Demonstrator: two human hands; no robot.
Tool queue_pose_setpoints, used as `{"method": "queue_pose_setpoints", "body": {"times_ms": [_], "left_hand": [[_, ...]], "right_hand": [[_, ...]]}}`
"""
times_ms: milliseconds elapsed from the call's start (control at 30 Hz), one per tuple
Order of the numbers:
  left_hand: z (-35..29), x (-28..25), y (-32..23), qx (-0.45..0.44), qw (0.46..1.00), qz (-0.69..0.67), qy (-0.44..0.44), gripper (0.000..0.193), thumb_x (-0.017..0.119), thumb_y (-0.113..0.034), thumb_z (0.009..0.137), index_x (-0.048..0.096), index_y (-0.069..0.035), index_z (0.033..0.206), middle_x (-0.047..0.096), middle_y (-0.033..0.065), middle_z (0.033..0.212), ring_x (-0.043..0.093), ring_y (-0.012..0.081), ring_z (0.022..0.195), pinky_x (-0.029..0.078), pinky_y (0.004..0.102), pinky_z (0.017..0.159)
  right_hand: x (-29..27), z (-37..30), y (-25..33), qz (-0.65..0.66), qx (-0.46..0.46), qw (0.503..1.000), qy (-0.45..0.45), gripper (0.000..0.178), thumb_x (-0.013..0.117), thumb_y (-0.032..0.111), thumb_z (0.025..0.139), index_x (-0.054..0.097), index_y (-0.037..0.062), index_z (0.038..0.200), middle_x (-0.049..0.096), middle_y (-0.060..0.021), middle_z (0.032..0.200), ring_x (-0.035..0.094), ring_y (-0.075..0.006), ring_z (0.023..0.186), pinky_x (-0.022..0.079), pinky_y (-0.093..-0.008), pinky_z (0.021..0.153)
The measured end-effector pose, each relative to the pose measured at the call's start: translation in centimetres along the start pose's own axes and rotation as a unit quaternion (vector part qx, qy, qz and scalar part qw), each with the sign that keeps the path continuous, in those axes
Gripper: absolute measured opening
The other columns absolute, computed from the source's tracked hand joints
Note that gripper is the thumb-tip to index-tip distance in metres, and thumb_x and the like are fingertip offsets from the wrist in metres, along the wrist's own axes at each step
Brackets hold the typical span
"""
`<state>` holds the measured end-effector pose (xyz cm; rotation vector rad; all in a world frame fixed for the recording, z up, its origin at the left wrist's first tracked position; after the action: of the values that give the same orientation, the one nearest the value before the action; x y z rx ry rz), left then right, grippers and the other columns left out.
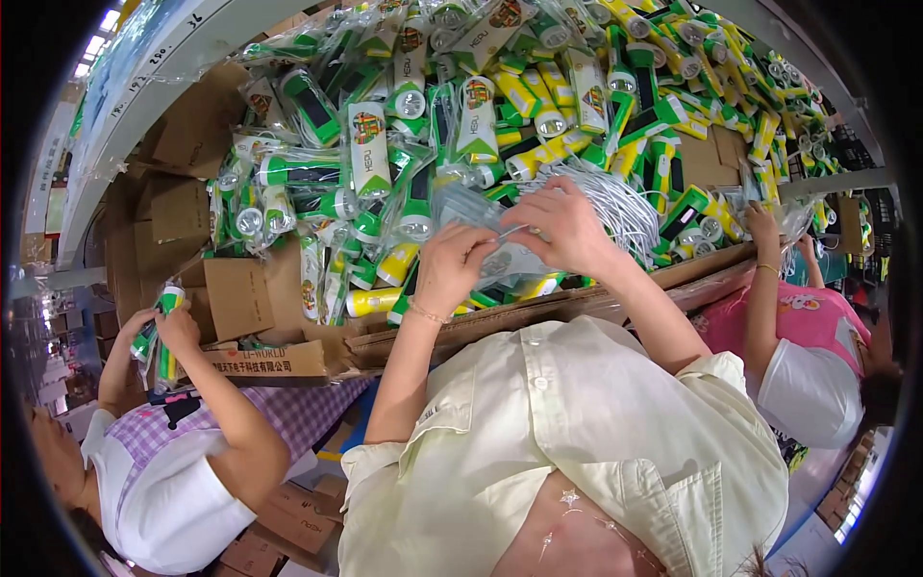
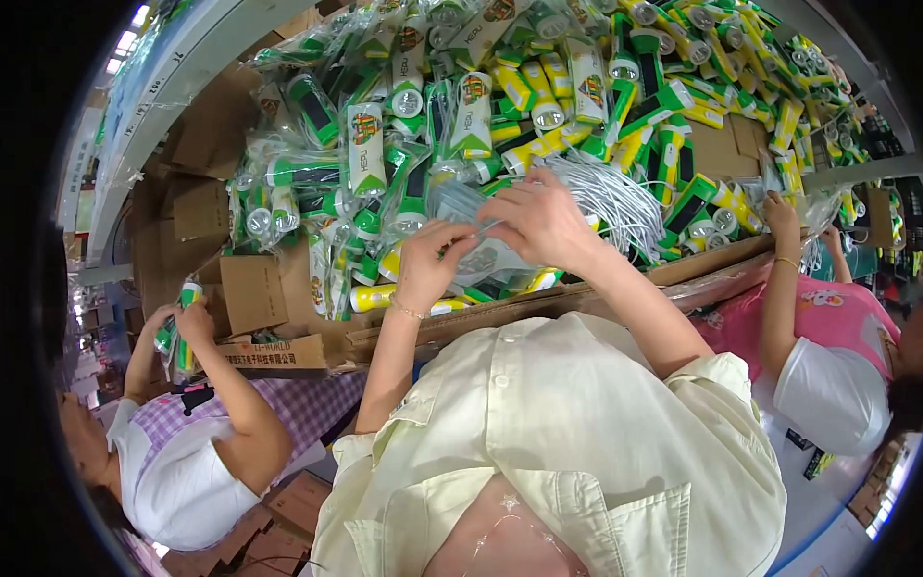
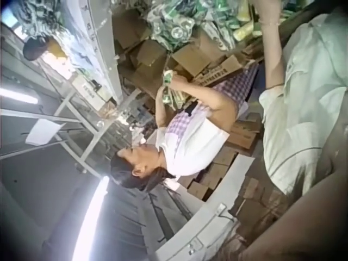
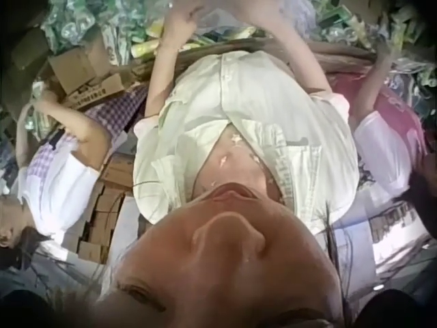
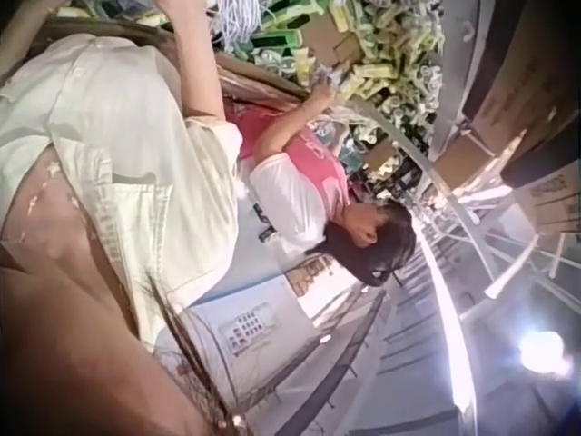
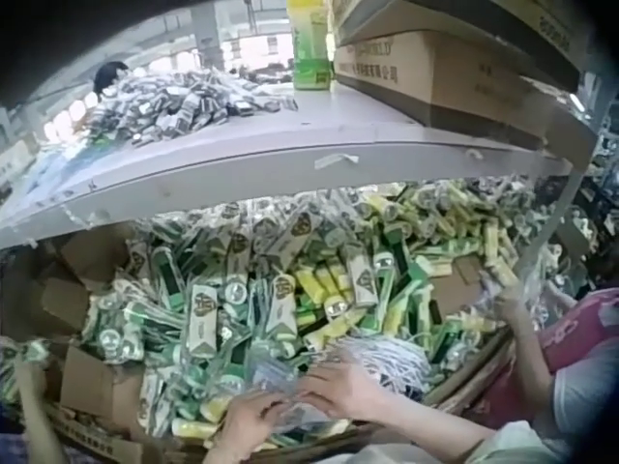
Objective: Packaging portable flashlights into individual plastic bags at a factory workbench.
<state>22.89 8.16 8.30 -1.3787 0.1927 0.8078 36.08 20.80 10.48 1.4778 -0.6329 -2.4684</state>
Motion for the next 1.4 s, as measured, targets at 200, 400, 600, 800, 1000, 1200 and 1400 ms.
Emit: {"method": "queue_pose_setpoints", "body": {"times_ms": [200,400,600,800,1000,1200,1400], "left_hand": [[-0.9,0.8,-0.3,-0.012,1.0,0.011,-0.011,0.01,0.067,-0.008,0.073,0.065,-0.002,0.081,0.062,0.011,0.072,0.057,0.0263,0.068,0.045,0.0342,0.061],[-2.3,0.3,-0.1,0.011,0.992,0.125,-0.004,0.007,0.064,-0.008,0.073,0.064,-0.003,0.077,0.062,0.0105,0.073,0.058,0.0299,0.072,0.046,0.0373,0.065],[-3.4,-1.7,1.4,-0.069,0.986,0.151,0.031,0.012,0.065,-0.013,0.073,0.065,-0.003,0.08,0.063,0.0114,0.078,0.058,0.0298,0.08,0.045,0.0385,0.07],[-2.8,0.1,1.4,-0.142,0.975,0.168,0.02,0.013,0.068,-0.017,0.072,0.068,-0.007,0.08,0.063,0.0114,0.082,0.058,0.0301,0.08,0.046,0.0379,0.071],[-4.2,-2.6,4.4,-0.191,0.935,0.289,-0.07,0.012,0.067,-0.018,0.071,0.068,-0.009,0.079,0.063,0.0116,0.077,0.059,0.0321,0.078,0.047,0.0424,0.067],[-4.6,-2.5,6.1,-0.308,0.937,0.145,-0.074,0.017,0.067,-0.02,0.075,0.067,-0.003,0.078,0.064,0.0168,0.072,0.062,0.0348,0.069,0.048,0.0412,0.061],[-3.8,-2.4,5.7,-0.286,0.95,0.071,-0.104,0.018,0.073,-0.015,0.071,0.069,0.001,0.078,0.063,0.0127,0.065,0.061,0.0201,0.054,0.045,0.0289,0.052]], "right_hand": [[0.8,-0.9,0.2,0.016,-0.082,0.996,0.009,0.014,0.066,0.017,0.074,0.062,0.016,0.087,0.057,0.0038,0.075,0.057,-0.0153,0.075,0.038,-0.0353,0.081],[1.6,-1.8,-0.1,-0.054,-0.087,0.986,0.131,0.02,0.062,0.007,0.066,0.064,0.0178,0.083,0.056,0.0004,0.069,0.058,-0.0177,0.07,0.039,-0.0362,0.079],[0.9,-2.7,-1.4,-0.075,-0.074,0.97,0.219,0.022,0.061,0.009,0.061,0.063,0.015,0.082,0.055,-0.0017,0.068,0.058,-0.0193,0.071,0.04,-0.0365,0.081],[0.6,-0.6,0.5,-0.079,-0.151,0.973,0.154,0.018,0.064,0.013,0.059,0.059,0.0142,0.077,0.055,-0.0011,0.07,0.057,-0.0182,0.074,0.038,-0.0357,0.083],[-1.1,0.9,-6.2,-0.028,0.089,0.879,0.467,0.014,0.066,0.017,0.073,0.067,0.0115,0.086,0.064,-0.0038,0.08,0.059,-0.0222,0.074,0.042,-0.035,0.078],[-1.4,9.6,-18.9,-0.199,0.032,0.975,0.096,0.039,0.06,0.009,0.075,0.062,0.0235,0.11,0.054,0.0002,0.123,0.062,-0.022,0.09,0.051,-0.0349,0.073],[3.9,12.1,-22.9,-0.214,-0.189,0.941,0.184,0.04,0.055,0.008,0.077,0.058,0.0254,0.113,0.042,-0.0004,0.134,0.06,-0.0235,0.098,0.052,-0.0363,0.078]]}}
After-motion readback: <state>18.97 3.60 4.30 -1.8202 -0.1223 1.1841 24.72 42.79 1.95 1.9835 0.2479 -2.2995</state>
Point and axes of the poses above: each hand's wrist, its own z-axis towards the middle knuckle, its own x-axis out of the palm, y = z × x, the point moved 2 cm from there along z, towards the middle knuckle
